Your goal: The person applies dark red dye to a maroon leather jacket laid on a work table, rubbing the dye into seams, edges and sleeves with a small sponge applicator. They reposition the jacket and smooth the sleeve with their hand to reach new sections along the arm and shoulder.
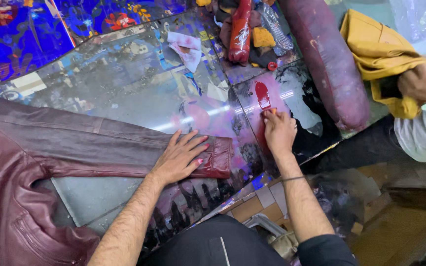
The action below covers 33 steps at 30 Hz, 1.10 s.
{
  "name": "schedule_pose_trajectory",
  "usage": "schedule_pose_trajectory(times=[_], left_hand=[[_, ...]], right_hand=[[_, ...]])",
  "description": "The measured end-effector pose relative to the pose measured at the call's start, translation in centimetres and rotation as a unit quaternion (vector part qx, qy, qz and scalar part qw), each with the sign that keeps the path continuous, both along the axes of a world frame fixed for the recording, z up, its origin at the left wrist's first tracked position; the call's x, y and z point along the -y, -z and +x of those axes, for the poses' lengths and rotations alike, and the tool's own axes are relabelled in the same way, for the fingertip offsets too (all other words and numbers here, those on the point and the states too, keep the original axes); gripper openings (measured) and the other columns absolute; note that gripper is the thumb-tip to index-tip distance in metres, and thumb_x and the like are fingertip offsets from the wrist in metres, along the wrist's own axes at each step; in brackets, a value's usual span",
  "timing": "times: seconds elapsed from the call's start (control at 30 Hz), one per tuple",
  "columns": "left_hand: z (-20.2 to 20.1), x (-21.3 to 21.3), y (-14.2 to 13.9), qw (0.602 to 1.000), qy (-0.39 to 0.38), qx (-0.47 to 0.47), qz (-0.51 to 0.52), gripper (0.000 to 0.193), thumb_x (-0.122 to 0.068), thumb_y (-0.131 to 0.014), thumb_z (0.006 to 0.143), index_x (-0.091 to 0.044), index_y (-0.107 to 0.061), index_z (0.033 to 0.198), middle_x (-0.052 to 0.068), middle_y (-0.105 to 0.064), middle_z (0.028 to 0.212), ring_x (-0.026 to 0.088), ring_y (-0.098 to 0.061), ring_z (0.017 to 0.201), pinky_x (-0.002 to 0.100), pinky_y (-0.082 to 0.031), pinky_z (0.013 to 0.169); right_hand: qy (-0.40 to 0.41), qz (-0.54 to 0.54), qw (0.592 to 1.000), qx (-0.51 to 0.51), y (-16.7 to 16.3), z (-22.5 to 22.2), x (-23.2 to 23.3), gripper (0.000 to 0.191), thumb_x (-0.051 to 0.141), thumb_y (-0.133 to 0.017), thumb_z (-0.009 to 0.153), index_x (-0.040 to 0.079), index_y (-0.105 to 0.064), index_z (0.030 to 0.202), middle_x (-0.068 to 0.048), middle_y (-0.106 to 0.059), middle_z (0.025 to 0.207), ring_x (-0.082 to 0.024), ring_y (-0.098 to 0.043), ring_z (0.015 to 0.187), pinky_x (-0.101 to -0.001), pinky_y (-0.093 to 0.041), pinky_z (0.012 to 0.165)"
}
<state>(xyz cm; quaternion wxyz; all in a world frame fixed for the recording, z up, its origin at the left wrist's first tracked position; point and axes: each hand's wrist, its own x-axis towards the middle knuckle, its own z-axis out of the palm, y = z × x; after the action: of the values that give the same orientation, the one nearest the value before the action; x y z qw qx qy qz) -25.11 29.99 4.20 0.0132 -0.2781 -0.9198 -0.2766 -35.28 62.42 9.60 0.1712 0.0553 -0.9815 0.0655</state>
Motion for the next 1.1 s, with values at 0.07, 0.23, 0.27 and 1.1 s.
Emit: schedule_pose_trajectory(times=[0.07,0.23,0.27,1.1], left_hand=[[-0.1,0.1,0.0,1.000,-0.002,-0.006,0.001,0.052,-0.033,-0.060,0.093,-0.013,-0.059,0.141,0.003,-0.044,0.157,0.026,-0.024,0.152,0.055,-0.007,0.124],[-0.1,-0.1,0.2,1.000,-0.007,-0.009,-0.016,0.051,-0.033,-0.060,0.093,-0.014,-0.059,0.140,0.003,-0.045,0.157,0.026,-0.025,0.152,0.055,-0.008,0.124],[-0.1,-0.1,0.2,1.000,-0.008,-0.007,-0.017,0.052,-0.033,-0.060,0.092,-0.014,-0.059,0.140,0.004,-0.045,0.157,0.026,-0.025,0.152,0.055,-0.008,0.124],[0.8,-1.3,0.3,0.996,-0.047,-0.027,-0.076,0.057,-0.037,-0.065,0.088,-0.018,-0.058,0.142,0.004,-0.043,0.156,0.026,-0.024,0.153,0.062,-0.003,0.124]], right_hand=[[0.051,0.007,0.990,0.128,0.5,0.8,-0.8,0.022,0.035,-0.069,0.096,0.032,-0.079,0.115,-0.003,-0.068,0.110,-0.032,-0.061,0.103,-0.0513,-0.047,0.084],[-0.006,-0.044,0.997,-0.057,1.2,1.1,-2.2,0.024,0.029,-0.074,0.090,0.022,-0.079,0.112,-0.005,-0.069,0.117,-0.033,-0.064,0.102,-0.0486,-0.046,0.084],[-0.024,-0.032,0.990,-0.135,1.4,0.8,-2.0,0.026,0.028,-0.075,0.089,0.019,-0.079,0.114,-0.007,-0.069,0.118,-0.035,-0.062,0.101,-0.0501,-0.045,0.082],[-0.312,-0.097,0.944,-0.045,3.7,9.4,4.6,0.025,0.012,-0.076,0.081,0.020,-0.077,0.105,-0.004,-0.068,0.115,-0.028,-0.060,0.101,-0.0459,-0.040,0.083]])
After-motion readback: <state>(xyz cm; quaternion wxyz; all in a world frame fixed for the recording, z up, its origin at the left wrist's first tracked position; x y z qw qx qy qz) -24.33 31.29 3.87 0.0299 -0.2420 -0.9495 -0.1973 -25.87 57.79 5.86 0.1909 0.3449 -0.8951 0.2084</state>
